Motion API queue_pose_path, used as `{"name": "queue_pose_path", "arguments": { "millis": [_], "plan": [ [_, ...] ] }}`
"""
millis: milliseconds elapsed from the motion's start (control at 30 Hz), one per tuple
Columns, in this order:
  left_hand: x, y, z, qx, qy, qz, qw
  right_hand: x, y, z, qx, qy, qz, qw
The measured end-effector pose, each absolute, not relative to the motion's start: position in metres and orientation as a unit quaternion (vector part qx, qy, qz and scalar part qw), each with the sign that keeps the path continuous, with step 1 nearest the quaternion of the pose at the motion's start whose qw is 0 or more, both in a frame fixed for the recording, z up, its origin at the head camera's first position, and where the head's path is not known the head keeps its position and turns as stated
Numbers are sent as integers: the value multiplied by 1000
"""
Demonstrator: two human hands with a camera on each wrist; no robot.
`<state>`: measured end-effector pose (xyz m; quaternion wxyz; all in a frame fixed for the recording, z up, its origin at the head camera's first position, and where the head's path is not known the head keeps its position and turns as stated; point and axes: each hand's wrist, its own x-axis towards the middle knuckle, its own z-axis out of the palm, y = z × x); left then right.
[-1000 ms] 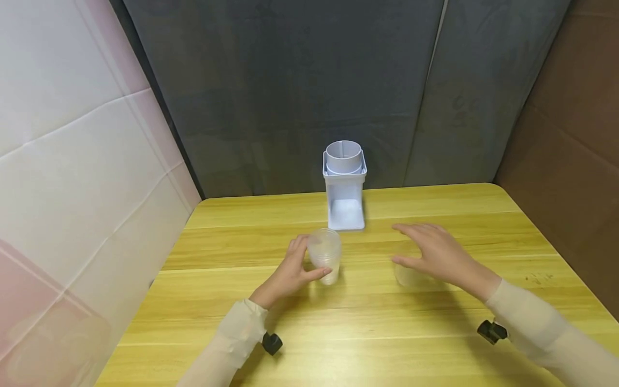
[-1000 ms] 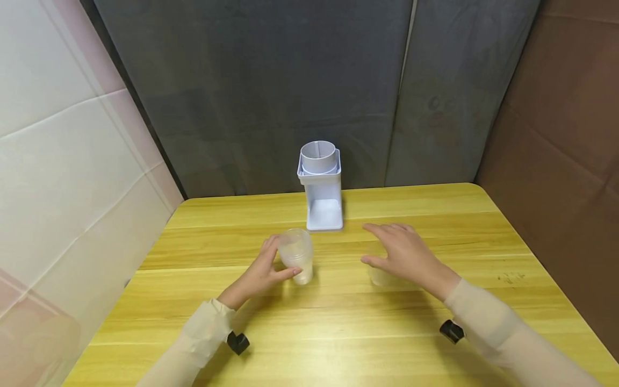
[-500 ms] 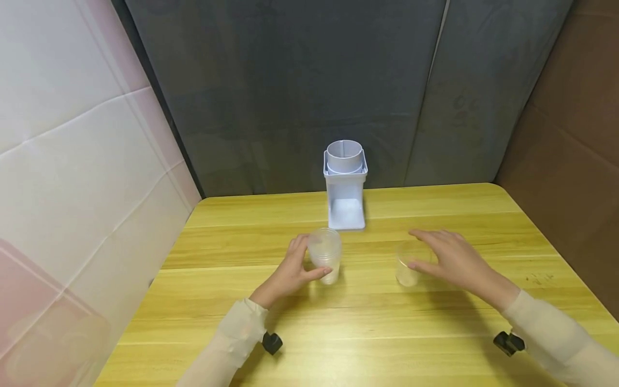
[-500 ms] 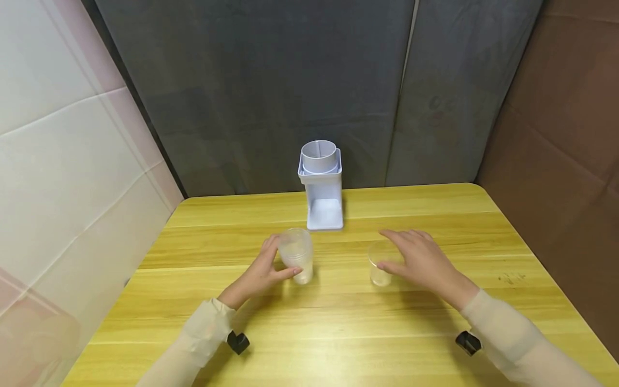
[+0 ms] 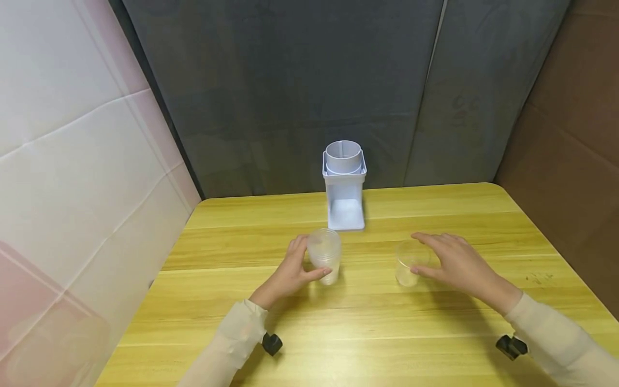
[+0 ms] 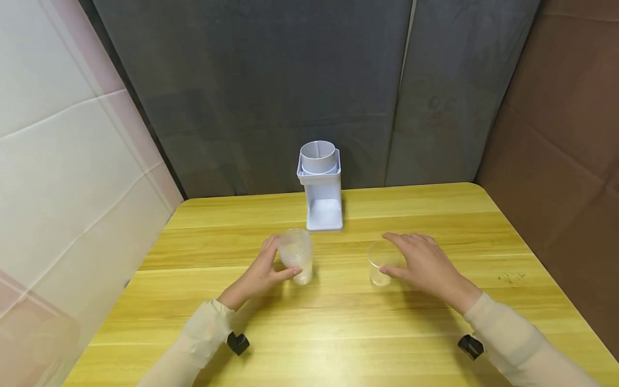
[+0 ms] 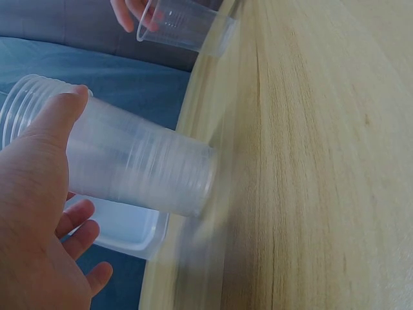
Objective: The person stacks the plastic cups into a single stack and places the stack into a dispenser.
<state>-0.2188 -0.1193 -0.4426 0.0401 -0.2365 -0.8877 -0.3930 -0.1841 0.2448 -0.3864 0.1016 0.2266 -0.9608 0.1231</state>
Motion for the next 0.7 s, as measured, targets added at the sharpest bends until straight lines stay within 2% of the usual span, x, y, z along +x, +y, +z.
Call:
{"name": "queue_pose_path", "arguments": {
  "millis": [700],
  "plan": [
    [-219,-120,-444,-232,-889,-393,34,-186,235,-386,242,-956,125,111]
  ]
}}
